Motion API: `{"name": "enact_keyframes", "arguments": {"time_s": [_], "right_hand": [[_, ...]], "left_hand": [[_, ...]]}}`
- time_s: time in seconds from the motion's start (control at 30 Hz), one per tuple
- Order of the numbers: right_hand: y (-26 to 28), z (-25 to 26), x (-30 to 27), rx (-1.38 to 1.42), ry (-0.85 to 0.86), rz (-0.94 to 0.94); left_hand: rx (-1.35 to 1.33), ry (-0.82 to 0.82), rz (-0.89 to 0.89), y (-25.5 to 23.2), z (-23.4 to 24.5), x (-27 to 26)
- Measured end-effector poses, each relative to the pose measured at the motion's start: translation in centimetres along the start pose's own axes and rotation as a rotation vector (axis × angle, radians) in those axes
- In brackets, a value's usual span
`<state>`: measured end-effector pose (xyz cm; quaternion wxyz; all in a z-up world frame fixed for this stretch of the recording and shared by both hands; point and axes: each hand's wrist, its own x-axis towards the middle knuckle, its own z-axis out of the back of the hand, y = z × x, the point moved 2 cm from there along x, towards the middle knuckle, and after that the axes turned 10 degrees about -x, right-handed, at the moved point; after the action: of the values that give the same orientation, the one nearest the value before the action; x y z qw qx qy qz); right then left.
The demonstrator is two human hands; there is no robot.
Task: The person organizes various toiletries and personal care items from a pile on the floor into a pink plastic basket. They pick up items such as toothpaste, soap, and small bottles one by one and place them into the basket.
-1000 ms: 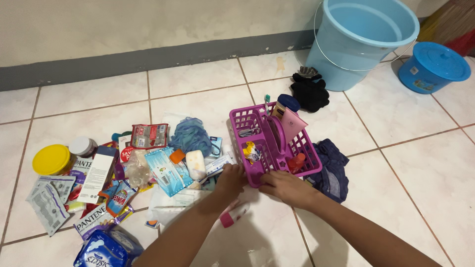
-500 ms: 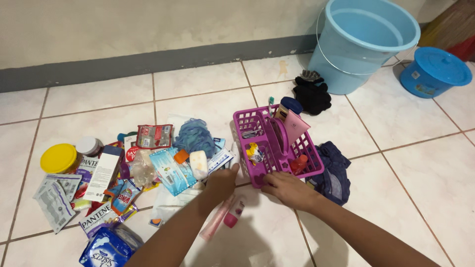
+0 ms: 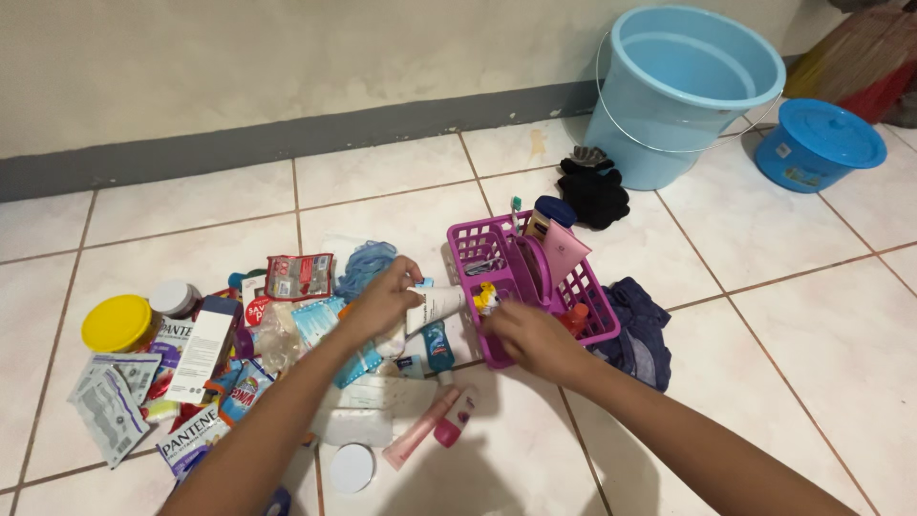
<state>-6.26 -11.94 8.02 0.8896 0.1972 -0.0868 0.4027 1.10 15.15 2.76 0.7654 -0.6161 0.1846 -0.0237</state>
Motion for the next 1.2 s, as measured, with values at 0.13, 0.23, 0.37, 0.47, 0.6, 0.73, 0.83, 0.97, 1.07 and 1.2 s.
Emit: {"name": "enact_keyframes", "arguments": {"time_s": [0.13, 0.23, 0.37, 0.47, 0.6, 0.73, 0.83, 0.97, 1.07, 1.2], "right_hand": [[2.4, 2.8, 4.4, 0.1, -0.171, -0.114], [3.3, 3.2, 6.4, 0.142, -0.182, -0.031], [2.4, 1.7, 6.7, 0.334, 0.124, -0.451], [1.3, 0.9, 6.0, 0.694, 0.073, -0.532], [-0.4, 1.0, 4.7, 0.907, 0.003, -0.557], [-0.5, 3.2, 4.6, 0.977, -0.019, -0.565], [-0.8, 6.0, 4.2, 0.844, -0.088, -0.569], [-2.8, 9.0, 3.1, 0.74, -0.225, -0.613], [-5.4, 11.3, 1.9, 0.596, -0.366, -0.681], [-8.3, 13.1, -0.3, 0.516, -0.466, -0.813]], "left_hand": [[0.171, 0.158, -0.297, -7.4, 0.9, -3.6], [0.309, 0.202, -0.453, -11.7, -0.4, -5.7], [0.358, 0.116, -0.601, -14.8, -2.2, -7.5], [0.242, -0.01, -0.673, -15.5, -2.9, -7.1], [0.228, -0.053, -0.69, -15.6, -3.6, -6.1], [0.22, -0.111, -0.659, -16.2, -5.1, -5.4], [0.108, -0.114, -0.644, -16.3, -6.3, -4.7], [-0.141, -0.095, -0.526, -15.3, -7.7, -2.8], [-0.082, -0.061, -0.541, -13.4, -8.9, -1.3], [0.232, 0.084, -0.376, -7.8, -11.7, -1.1]]}}
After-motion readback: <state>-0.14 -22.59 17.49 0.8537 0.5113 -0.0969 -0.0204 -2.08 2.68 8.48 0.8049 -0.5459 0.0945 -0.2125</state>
